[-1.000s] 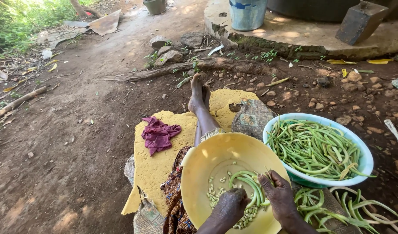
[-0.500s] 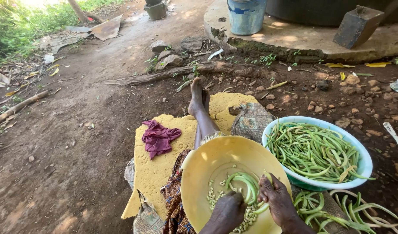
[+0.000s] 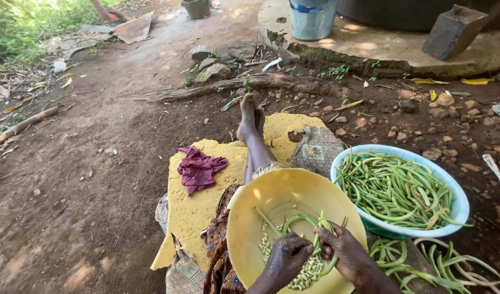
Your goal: Manually shelling green beans by prying open pods and extracting seeds into a bowl while sitting outdoors.
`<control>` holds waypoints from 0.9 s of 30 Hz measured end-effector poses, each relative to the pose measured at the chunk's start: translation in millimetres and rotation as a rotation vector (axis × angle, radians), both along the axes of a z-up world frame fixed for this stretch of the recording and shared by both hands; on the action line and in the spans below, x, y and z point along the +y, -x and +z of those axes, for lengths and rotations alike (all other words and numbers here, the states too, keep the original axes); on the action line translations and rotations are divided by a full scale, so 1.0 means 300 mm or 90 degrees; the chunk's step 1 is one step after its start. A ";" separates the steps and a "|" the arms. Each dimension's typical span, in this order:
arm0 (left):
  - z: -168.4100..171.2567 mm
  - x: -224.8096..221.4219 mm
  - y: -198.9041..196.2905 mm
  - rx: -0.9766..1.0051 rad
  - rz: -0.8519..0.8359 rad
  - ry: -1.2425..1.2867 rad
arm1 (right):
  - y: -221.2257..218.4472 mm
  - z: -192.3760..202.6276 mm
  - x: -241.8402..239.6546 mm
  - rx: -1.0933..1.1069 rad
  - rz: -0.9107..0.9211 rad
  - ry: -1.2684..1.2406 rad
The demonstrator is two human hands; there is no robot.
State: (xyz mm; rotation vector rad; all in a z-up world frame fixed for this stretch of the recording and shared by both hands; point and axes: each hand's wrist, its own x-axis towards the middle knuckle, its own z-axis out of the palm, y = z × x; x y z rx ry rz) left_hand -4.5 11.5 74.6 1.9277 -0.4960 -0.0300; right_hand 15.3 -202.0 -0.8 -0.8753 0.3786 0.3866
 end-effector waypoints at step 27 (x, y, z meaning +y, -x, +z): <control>-0.086 -0.042 0.001 0.115 0.056 0.153 | 0.053 0.078 0.040 -0.080 0.061 0.005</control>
